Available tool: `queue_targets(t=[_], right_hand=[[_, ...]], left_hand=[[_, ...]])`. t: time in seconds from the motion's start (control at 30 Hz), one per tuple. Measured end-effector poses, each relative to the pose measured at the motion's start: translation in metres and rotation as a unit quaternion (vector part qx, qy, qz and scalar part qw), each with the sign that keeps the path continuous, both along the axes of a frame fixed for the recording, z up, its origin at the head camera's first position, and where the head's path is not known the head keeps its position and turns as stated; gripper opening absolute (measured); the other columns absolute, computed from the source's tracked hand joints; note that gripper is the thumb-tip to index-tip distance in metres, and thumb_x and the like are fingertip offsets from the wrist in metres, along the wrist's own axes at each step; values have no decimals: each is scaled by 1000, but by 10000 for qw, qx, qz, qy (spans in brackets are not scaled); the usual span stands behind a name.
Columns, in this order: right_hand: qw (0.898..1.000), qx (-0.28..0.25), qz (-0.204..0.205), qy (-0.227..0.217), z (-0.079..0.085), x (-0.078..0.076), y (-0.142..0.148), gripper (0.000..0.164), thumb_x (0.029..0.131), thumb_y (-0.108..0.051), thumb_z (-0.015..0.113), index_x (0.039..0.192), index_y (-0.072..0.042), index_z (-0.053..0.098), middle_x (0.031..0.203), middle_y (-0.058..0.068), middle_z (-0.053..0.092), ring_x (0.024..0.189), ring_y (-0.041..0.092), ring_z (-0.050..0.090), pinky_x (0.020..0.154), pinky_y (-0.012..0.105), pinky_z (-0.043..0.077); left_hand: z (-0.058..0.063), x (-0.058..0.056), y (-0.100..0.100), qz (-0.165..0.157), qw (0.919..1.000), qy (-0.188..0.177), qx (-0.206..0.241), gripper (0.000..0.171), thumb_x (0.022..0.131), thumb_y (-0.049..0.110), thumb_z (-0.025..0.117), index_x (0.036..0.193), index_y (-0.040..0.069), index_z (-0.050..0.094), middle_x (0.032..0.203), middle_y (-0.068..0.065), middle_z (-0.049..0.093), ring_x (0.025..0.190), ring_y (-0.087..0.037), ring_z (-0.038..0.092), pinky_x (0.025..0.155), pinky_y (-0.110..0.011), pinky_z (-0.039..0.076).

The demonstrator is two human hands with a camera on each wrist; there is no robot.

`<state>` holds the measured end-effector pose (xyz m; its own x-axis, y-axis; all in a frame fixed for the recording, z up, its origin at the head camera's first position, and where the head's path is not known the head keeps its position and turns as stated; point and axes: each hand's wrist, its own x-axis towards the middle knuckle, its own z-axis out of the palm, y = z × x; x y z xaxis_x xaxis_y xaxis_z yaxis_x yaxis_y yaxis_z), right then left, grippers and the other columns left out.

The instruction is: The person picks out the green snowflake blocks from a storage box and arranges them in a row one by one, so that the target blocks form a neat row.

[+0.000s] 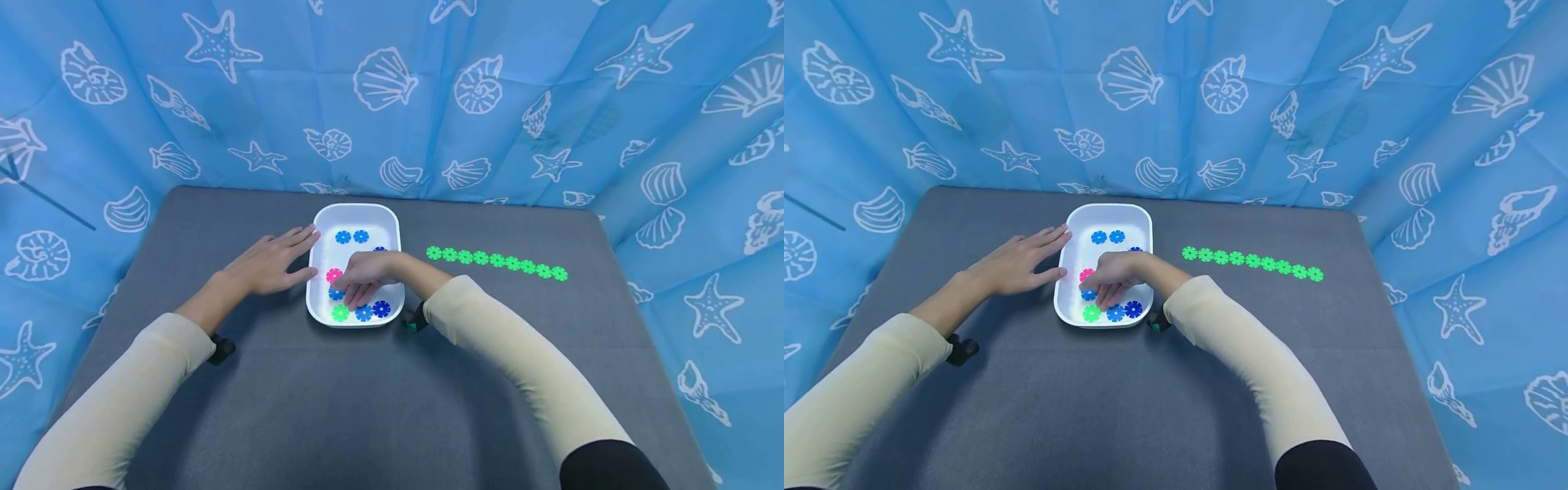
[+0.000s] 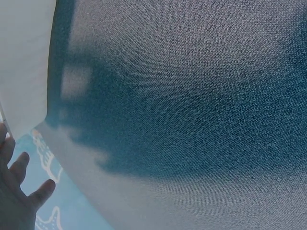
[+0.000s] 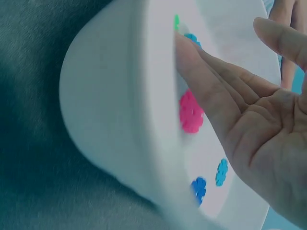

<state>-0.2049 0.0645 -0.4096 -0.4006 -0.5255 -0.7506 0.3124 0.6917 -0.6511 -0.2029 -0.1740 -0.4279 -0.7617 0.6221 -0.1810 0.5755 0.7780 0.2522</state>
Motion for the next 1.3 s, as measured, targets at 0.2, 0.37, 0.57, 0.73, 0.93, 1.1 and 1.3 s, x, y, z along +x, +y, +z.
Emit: queue_targets(t=[0.2, 0.37, 0.57, 0.73, 0.93, 1.1, 1.3], right_hand=[[9999, -58, 85, -109, -1, 4, -12, 48, 99, -32, 62, 128, 6, 53, 111, 24, 70, 104, 34, 70, 95, 42, 52], [9996, -52, 209, -193, -2, 4, -18, 48, 99, -32, 62, 128, 6, 55, 109, 24, 70, 102, 34, 70, 95, 42, 52], [9989, 95, 414, -222, -1, 3, -23, 39, 97, -27, 66, 121, 4, 60, 108, 22, 71, 102, 33, 70, 96, 41, 52], [9977, 136, 621, -237, -2, 5, -30, 24, 96, -21, 67, 109, -1, 66, 108, 20, 71, 101, 31, 70, 97, 40, 52], [9947, 54, 1016, -113, -5, 6, -37, 12, 95, -14, 68, 99, -3, 72, 97, 16, 72, 87, 24, 70, 98, 41, 51], [9924, 129, 1219, -71, -6, 6, -39, 9, 96, -9, 66, 98, -3, 73, 89, 11, 70, 78, 18, 67, 95, 39, 52], [9921, 207, 1233, -71, -3, 6, -39, 11, 97, -8, 65, 105, -3, 71, 93, 12, 70, 81, 19, 68, 95, 39, 52]], left_hand=[[0, 0, 0, -52, 10000, 6, -5, 80, 99, 55, 48, 160, 12, 19, 165, -13, 18, 150, -37, 17, 111, -67, 23], [0, 0, -1, -76, 10000, -16, -21, 80, 100, 55, 48, 160, 12, 17, 165, -13, 17, 150, -37, 16, 111, -68, 23], [-1, 0, -1, -47, 10000, 4, -12, 79, 100, 54, 48, 160, 12, 18, 165, -13, 17, 150, -37, 17, 112, -67, 23], [-2, -1, -1, -82, 10000, 52, 17, 80, 100, 56, 47, 160, 12, 19, 165, -13, 18, 150, -38, 18, 111, -67, 24], [-2, 0, -2, -62, 9999, 69, 55, 80, 100, 58, 45, 160, 14, 19, 165, -11, 17, 150, -36, 18, 111, -66, 25], [-1, 0, -2, -50, 10000, 21, 60, 80, 100, 58, 46, 160, 13, 20, 165, -13, 18, 150, -38, 18, 111, -68, 24], [-2, -1, -1, -50, 10000, 0, 45, 79, 100, 58, 46, 160, 12, 21, 165, -14, 18, 150, -39, 18, 110, -68, 24]])
